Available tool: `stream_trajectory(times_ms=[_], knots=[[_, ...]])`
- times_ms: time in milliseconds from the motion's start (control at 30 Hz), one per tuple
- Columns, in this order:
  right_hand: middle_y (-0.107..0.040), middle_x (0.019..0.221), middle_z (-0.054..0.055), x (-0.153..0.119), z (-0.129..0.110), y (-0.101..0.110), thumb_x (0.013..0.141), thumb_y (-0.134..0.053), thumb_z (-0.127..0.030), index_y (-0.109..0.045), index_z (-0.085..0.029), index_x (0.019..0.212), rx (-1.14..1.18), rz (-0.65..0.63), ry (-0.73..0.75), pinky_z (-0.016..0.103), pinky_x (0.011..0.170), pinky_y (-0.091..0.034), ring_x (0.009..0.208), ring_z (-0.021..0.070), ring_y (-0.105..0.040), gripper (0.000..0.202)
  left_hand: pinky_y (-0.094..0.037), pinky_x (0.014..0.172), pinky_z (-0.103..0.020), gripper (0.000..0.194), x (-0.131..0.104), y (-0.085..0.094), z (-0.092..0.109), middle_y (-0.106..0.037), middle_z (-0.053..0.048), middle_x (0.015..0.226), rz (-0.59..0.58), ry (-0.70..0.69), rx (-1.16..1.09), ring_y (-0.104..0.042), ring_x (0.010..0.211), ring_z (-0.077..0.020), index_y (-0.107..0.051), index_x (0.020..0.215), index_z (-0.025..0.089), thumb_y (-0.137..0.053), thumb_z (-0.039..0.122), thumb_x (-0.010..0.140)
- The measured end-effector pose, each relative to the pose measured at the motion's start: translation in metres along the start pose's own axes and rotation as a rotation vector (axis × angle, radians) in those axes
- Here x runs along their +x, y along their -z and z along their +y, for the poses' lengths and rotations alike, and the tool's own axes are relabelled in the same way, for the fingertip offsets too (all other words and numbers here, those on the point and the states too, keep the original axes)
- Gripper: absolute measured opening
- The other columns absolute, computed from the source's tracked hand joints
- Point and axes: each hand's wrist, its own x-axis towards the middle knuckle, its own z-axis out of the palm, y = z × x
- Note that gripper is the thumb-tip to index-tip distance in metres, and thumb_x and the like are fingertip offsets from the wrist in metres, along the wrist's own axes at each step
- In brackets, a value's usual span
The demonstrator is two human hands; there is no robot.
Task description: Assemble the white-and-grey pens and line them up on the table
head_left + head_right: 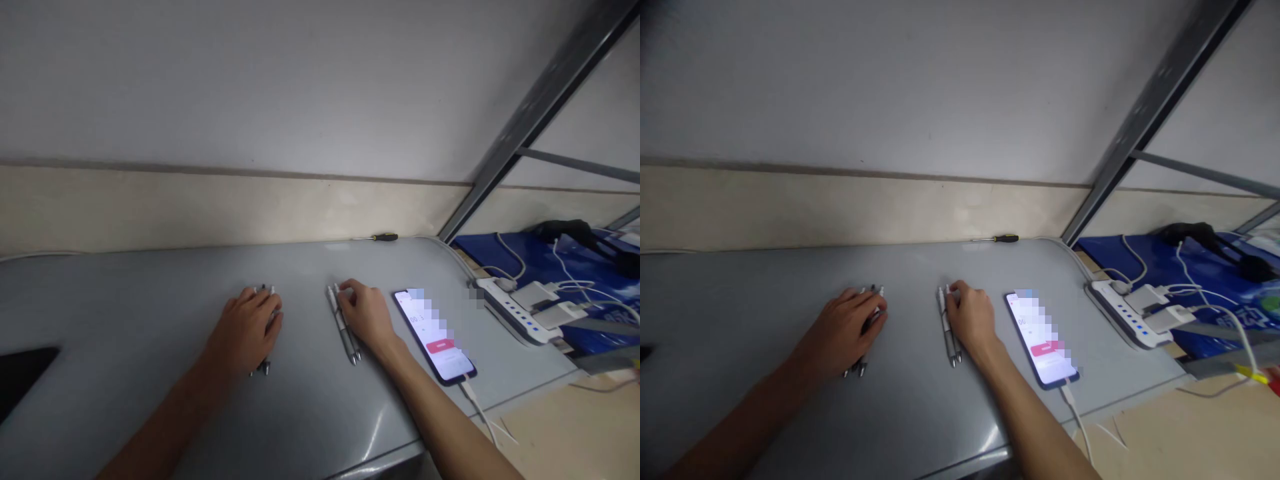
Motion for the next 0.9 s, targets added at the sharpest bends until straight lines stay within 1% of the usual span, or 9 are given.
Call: stream_trajectory(times_ms=[233, 433, 567, 700, 800, 900], knots=[[-0.071, 0.073, 0.006, -0.0003, -0.0011, 0.0002, 0.089, -0.05, -0.029, -0.072, -0.023, 0.103, -0.01, -0.02, -0.007, 0.026, 0.064, -0.038, 0.068, 0.0191, -0.064, 0.026, -0.04, 0.074, -0.037, 0.017, 0.0009, 0.0022, 0.0025, -0.066, -0.004, 0.078, -0.007, -0.02, -0.077, -0.054, 0.083, -0.0246, -0.059, 0.081, 0.02, -0.045, 0.021, 0.09], [-0.071, 0.073, 0.006, -0.0017, -0.0031, -0.0001, 0.09, -0.051, -0.03, -0.071, -0.024, 0.104, -0.021, -0.022, -0.004, 0.027, 0.064, -0.037, 0.069, 0.0195, -0.064, 0.026, -0.041, 0.074, -0.038, 0.017, 0.0003, 0.0015, 0.0017, -0.067, -0.004, 0.076, -0.025, -0.023, -0.079, -0.055, 0.082, -0.024, -0.06, 0.084, 0.02, -0.045, 0.023, 0.09], [-0.07, 0.071, 0.004, -0.0023, -0.0041, 0.0019, 0.09, -0.053, -0.034, -0.07, -0.023, 0.105, 0.008, -0.014, 0.032, 0.026, 0.062, -0.035, 0.066, 0.0177, -0.062, 0.025, -0.04, 0.074, -0.038, 0.014, 0.0004, 0.0014, 0.0023, -0.066, -0.004, 0.073, -0.032, -0.008, -0.078, -0.057, 0.083, -0.0253, -0.061, 0.087, 0.02, -0.047, 0.022, 0.089], [-0.067, 0.068, 0.001, -0.0029, -0.0049, 0.0026, 0.086, -0.061, -0.037, -0.068, -0.025, 0.107, -0.001, -0.042, 0.095, 0.025, 0.058, -0.032, 0.063, 0.017, -0.059, 0.026, -0.039, 0.072, -0.036, 0.011, 0.0005, 0.0022, 0.0034, -0.064, -0.002, 0.068, -0.023, 0.007, -0.106, -0.057, 0.082, -0.0251, -0.062, 0.087, 0.021, -0.051, 0.023, 0.086], [-0.066, 0.068, 0.0, -0.0032, -0.0046, 0.0014, 0.083, -0.064, -0.038, -0.068, -0.026, 0.107, -0.024, -0.062, 0.123, 0.025, 0.057, -0.031, 0.063, 0.0168, -0.058, 0.027, -0.04, 0.073, -0.036, 0.012, -0.0001, 0.0017, 0.0033, -0.064, -0.002, 0.068, -0.034, -0.006, -0.116, -0.056, 0.083, -0.0246, -0.063, 0.089, 0.021, -0.052, 0.025, 0.085], [-0.066, 0.068, 0.0, -0.0032, -0.0046, 0.0002, 0.085, -0.063, -0.037, -0.069, -0.026, 0.105, -0.028, -0.07, 0.125, 0.025, 0.057, -0.031, 0.062, 0.0164, -0.057, 0.024, -0.041, 0.073, -0.037, 0.014, -0.0006, 0.0006, 0.0026, -0.064, -0.002, 0.068, -0.036, -0.007, -0.118, -0.055, 0.083, -0.0252, -0.064, 0.091, 0.021, -0.053, 0.026, 0.085]])
